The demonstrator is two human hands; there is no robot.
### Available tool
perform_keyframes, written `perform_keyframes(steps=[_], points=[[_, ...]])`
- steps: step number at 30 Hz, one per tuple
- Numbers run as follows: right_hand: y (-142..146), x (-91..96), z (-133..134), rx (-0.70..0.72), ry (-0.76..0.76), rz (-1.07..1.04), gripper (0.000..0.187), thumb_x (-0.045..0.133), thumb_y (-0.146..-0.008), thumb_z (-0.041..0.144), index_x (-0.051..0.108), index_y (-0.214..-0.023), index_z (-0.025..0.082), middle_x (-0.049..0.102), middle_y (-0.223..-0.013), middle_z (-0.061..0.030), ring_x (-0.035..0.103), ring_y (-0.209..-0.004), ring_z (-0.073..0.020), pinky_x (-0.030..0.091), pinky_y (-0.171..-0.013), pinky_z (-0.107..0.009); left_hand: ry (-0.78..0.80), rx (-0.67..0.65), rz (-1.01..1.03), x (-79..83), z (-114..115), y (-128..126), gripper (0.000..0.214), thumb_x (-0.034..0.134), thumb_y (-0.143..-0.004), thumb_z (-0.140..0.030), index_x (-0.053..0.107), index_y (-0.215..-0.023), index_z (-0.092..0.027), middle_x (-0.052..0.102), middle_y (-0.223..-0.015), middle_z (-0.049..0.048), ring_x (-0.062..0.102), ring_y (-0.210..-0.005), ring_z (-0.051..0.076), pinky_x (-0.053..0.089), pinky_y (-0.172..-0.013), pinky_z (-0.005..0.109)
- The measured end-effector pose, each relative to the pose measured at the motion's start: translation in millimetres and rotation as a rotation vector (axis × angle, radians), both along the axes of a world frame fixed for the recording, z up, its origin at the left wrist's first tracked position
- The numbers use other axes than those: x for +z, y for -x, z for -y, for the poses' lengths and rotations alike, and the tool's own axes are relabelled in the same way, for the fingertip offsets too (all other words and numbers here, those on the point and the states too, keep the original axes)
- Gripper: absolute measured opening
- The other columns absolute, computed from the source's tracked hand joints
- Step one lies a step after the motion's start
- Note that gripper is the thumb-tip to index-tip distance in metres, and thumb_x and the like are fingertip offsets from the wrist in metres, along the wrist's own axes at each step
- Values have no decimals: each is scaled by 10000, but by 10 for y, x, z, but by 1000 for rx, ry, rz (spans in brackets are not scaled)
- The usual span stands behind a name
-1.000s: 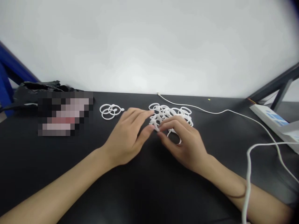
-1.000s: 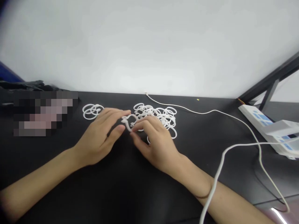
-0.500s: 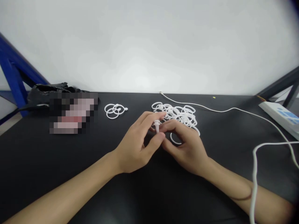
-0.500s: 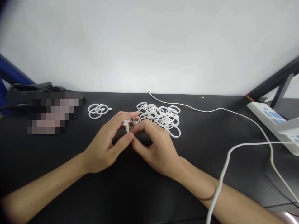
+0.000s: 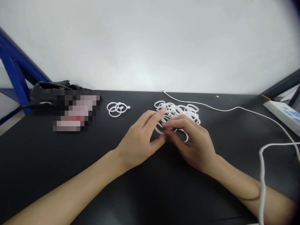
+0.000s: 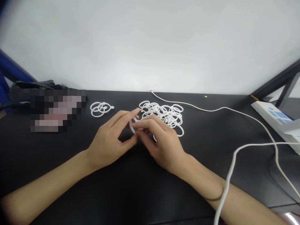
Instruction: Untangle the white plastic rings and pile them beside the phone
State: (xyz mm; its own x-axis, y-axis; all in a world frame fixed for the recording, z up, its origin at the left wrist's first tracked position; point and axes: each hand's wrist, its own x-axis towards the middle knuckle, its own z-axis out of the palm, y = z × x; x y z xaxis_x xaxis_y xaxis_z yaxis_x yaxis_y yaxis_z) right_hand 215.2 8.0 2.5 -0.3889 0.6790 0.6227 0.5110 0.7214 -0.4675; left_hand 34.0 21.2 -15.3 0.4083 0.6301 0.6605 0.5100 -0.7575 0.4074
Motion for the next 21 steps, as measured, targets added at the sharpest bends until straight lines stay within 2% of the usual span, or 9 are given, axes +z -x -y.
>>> perform_keyframes(steps=[7, 16, 19, 21], points=[[-13, -7, 5, 8, 24, -93, 151, 558, -919, 90, 611, -959, 225, 703, -881, -12, 676, -757, -124, 564, -648, -241, -61, -65, -13, 21, -1, 22, 339, 570, -939, -215, 513, -1266, -143, 638, -1155, 85, 618, -1085, 165, 544, -952, 311], [-28, 28, 6, 14, 52, -88, 212, 522, -907, 38, 599, -872, 232, 687, -805, 11, 666, -718, -110, 555, -629, -231, -40, -100, -36, 23, 0, 30, 285, 592, -935, -243, 544, -1196, -143, 653, -1098, 74, 632, -1022, 152, 547, -904, 275], [-37, 2, -6, -48, 34, -34, 139, 580, -914, 107, 610, -944, 239, 697, -844, 8, 667, -742, -118, 549, -658, -241, -64, -75, -44, 23, -13, 25, 288, 577, -934, -230, 545, -1204, -136, 646, -1107, 82, 626, -1031, 158, 538, -915, 286], [-47, -24, -27, -120, 41, 14, 202, 619, -913, 193, 582, -1105, 242, 701, -930, -16, 671, -791, -142, 563, -704, -276, -104, -2, -71, 22, -47, 42, 301, 548, -934, -214, 543, -1227, -143, 637, -1117, 91, 621, -1037, 181, 539, -907, 324]])
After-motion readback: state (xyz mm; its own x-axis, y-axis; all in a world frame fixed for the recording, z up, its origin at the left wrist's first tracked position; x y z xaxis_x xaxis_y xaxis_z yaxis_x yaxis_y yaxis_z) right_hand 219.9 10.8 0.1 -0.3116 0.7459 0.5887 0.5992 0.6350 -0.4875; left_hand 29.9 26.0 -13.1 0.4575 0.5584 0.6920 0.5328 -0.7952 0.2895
